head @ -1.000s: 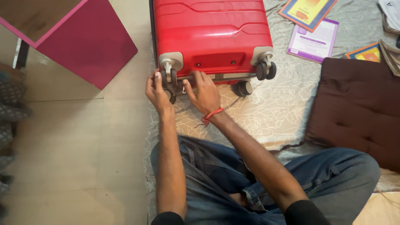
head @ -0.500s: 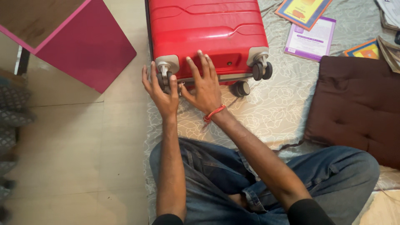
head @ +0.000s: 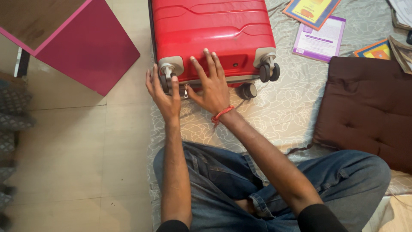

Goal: The person repairs or maintains a red suitcase by closing the outer shell, checking the zipper mechanism, and aligning the wheels and handle while sitting on a bed.

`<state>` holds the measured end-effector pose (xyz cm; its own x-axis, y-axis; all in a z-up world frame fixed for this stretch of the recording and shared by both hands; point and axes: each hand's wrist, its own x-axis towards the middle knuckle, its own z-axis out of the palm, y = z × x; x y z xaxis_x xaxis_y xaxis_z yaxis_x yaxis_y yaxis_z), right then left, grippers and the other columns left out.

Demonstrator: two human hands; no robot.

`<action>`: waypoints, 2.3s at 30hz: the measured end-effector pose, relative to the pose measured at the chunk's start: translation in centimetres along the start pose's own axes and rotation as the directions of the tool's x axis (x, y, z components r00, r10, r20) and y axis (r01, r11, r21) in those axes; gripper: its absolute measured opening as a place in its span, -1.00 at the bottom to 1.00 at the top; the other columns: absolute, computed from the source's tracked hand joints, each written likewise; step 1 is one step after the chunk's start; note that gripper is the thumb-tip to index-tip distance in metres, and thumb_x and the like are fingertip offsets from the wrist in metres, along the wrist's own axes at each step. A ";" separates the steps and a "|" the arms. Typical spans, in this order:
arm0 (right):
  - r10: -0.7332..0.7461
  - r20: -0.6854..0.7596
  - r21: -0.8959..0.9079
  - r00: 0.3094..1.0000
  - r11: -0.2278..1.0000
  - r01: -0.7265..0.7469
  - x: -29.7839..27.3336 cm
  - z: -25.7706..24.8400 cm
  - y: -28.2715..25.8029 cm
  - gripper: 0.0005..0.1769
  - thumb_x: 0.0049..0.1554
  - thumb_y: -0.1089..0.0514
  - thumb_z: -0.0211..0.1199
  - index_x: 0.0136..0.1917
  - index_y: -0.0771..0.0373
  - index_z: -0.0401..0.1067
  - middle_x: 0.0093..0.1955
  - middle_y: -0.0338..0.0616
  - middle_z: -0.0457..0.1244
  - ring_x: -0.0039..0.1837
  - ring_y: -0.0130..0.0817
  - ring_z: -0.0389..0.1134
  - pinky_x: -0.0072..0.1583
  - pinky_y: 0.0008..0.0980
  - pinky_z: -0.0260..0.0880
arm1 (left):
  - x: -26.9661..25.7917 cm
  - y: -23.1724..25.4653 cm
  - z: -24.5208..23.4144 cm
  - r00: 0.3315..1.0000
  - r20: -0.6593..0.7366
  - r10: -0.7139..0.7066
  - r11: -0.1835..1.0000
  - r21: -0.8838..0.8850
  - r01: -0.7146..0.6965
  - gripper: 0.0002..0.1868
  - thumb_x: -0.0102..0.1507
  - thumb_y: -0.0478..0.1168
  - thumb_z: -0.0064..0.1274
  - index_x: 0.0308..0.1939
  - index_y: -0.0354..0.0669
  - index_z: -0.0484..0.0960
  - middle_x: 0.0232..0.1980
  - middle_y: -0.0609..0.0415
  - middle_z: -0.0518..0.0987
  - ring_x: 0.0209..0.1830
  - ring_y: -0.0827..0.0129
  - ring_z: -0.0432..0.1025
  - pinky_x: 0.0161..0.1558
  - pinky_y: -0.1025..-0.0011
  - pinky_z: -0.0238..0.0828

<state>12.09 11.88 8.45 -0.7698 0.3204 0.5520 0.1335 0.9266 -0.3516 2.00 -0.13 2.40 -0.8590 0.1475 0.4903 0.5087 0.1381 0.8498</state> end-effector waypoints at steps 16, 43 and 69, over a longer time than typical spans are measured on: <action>-0.061 0.097 -0.015 0.993 0.998 0.062 0.6 2.7 -1.2 0.03 0.07 -0.22 0.39 0.66 0.05 0.03 0.69 0.21 -0.23 0.70 0.24 -0.23 0.58 0.22 -0.07 | 0.6 -6.2 1.2 0.984 0.046 -0.171 0.985 -0.027 0.173 -0.30 0.42 0.16 -0.05 0.48 -0.24 0.36 0.58 -0.38 0.16 0.64 -0.20 -0.01 0.54 -0.05 0.00; -0.124 0.066 -0.247 0.990 0.959 0.136 1.5 7.0 -2.0 -0.14 0.11 -0.15 0.38 0.61 -0.36 0.12 0.69 0.19 -0.21 0.67 0.29 -0.19 0.44 0.47 0.10 | 1.5 -5.8 0.9 0.908 0.287 -0.306 0.701 -0.577 0.419 -0.34 0.50 0.09 -0.29 0.54 -0.31 0.27 0.57 -0.17 0.30 0.58 0.11 0.19 0.52 0.23 0.12; -0.144 0.034 -0.232 0.989 0.961 0.148 1.3 7.5 -1.4 -0.41 0.29 0.00 0.14 0.56 -0.34 0.25 0.66 0.26 -0.15 0.65 0.34 -0.12 0.37 0.51 0.19 | 0.4 -6.2 0.9 0.878 0.288 -0.381 0.704 -0.525 0.478 -0.34 0.47 0.08 -0.34 0.54 -0.25 0.23 0.58 -0.07 0.24 0.57 0.15 0.15 0.48 0.22 0.11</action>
<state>6.26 9.53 3.99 -0.8017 0.1767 0.5711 0.1592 0.9839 -0.0810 -1.45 -0.01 -2.83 -0.9320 0.3589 0.0507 -0.0826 -0.3466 0.9344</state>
